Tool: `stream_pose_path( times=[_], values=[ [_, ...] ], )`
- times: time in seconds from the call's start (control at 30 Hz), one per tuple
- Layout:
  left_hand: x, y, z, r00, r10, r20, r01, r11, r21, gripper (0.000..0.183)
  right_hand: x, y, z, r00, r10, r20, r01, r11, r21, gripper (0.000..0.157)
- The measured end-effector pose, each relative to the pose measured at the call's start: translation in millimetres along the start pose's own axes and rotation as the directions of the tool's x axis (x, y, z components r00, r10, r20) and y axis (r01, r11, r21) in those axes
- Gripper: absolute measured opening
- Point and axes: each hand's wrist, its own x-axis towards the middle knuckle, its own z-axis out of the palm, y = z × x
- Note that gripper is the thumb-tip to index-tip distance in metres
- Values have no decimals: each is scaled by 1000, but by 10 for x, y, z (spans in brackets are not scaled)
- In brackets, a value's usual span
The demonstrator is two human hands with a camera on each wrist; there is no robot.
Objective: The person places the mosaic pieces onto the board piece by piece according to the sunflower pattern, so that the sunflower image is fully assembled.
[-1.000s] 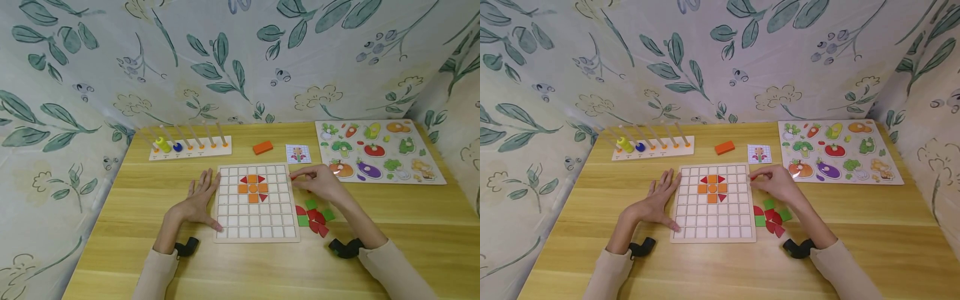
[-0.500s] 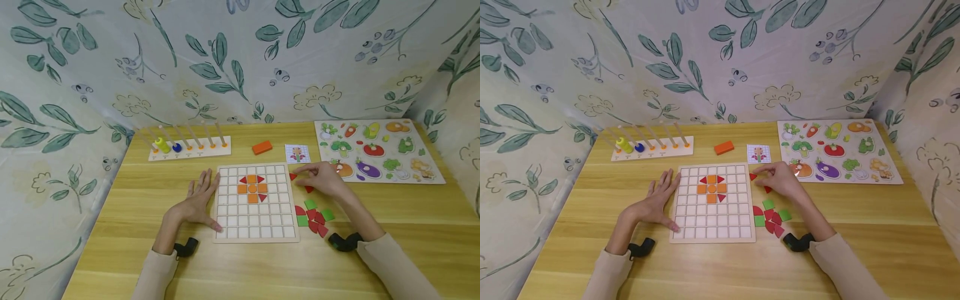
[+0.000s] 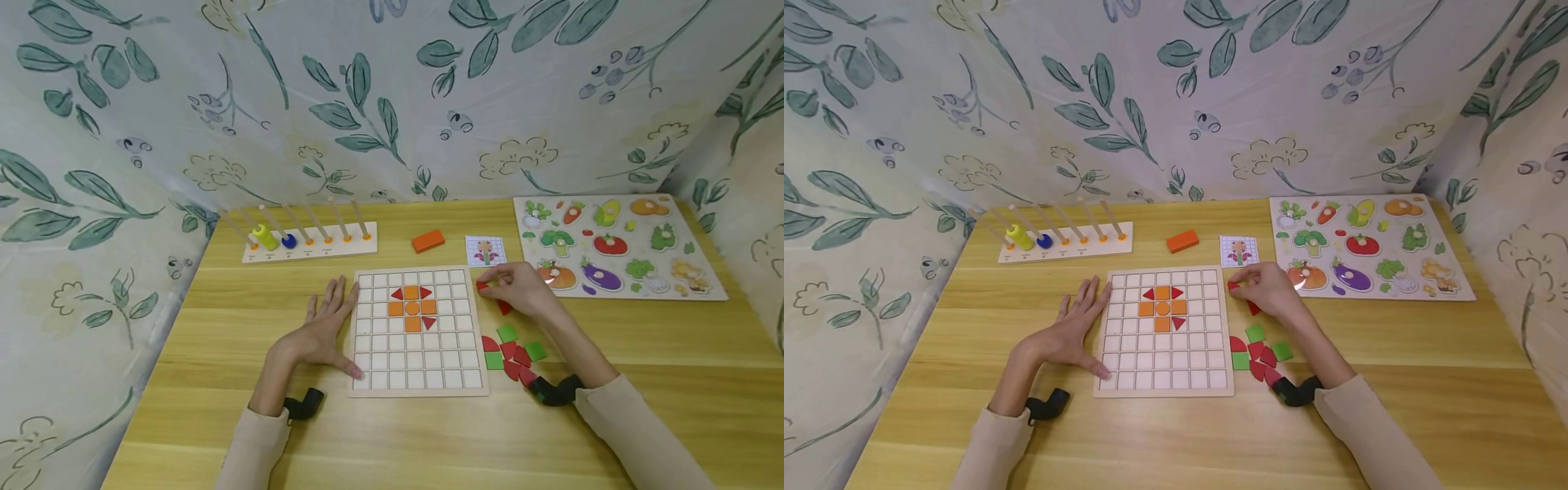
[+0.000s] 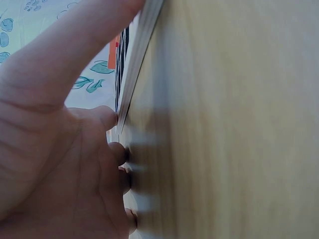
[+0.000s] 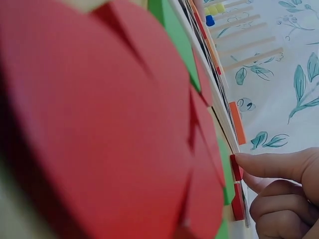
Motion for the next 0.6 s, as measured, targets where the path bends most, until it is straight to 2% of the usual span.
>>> stream_pose_path(
  times=[0.37, 0.6],
  values=[
    [7, -19, 3, 1000, 3, -1, -3, 1000, -4, 156, -92, 3, -40, 998, -53, 38, 53, 998, -17, 27],
    [6, -14, -1, 1000, 0, 2, 0, 1000, 2, 156, -101, 18, -54, 996, -76, 50, 77, 997, -25, 20]
  ],
)
